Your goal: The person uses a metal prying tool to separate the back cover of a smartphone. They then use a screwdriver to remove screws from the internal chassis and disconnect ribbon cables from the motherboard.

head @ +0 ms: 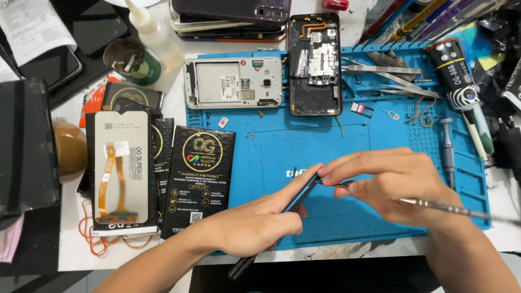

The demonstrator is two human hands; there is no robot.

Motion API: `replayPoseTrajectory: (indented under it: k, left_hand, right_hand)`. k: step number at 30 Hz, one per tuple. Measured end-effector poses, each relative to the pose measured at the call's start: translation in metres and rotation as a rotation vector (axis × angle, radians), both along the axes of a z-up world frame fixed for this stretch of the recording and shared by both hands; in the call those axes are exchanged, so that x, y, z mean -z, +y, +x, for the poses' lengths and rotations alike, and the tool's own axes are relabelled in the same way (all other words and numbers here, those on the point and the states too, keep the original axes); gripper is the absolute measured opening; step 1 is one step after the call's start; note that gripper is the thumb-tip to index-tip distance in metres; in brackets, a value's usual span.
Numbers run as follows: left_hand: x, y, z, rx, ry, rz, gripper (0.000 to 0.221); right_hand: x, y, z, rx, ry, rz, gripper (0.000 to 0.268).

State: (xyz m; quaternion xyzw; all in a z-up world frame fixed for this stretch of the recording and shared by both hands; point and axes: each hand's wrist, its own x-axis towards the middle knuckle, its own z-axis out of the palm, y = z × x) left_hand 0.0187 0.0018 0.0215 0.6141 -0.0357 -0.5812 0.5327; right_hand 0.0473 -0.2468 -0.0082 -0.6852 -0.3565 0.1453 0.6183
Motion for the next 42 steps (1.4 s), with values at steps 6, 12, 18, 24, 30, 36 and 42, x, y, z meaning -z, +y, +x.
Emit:
replayPoseTrajectory:
  k: [6, 12, 18, 24, 30, 36, 42]
  left_hand:
    - [-0.002, -0.004, -0.005, 0.047, -0.179, 0.044, 0.097]
    - [-0.001, -0.003, -0.012, 0.036, -0.242, 0.03, 0.093]
    - [-0.003, -0.002, -0.007, 0.029, -0.15, 0.067, 0.095]
    - [0.006, -0.004, -0.012, -0.026, -0.168, 0.059, 0.093]
    - [0.011, -0.006, -0.021, -0.148, -0.164, -0.082, 0.099]
    - [0.041, -0.014, -0.034, -0.382, -0.266, -0.373, 0.071]
    - [0.033, -0.014, -0.035, -0.416, -0.275, -0.264, 0.057]
  right_hand:
    - [-0.046, 0.017, 0.017, -0.174, -0.389, -0.299, 0.026]
    - [-0.012, -0.005, -0.007, 0.027, -0.193, -0.427, 0.019]
    - [0.026, -0.005, -0.04, 0.15, -0.177, -0.205, 0.029]
    - [0.024, 0.004, -0.051, 0.368, -0.156, -0.262, 0.023]
    - [0.015, 0.008, -0.04, 0.249, -0.536, -0.015, 0.035]
    - [-0.001, 0.038, -0.06, 0.316, -0.486, 0.044, 0.027]
    - [0.029, 0.028, -0.059, 0.312, -0.326, 0.251, 0.038]
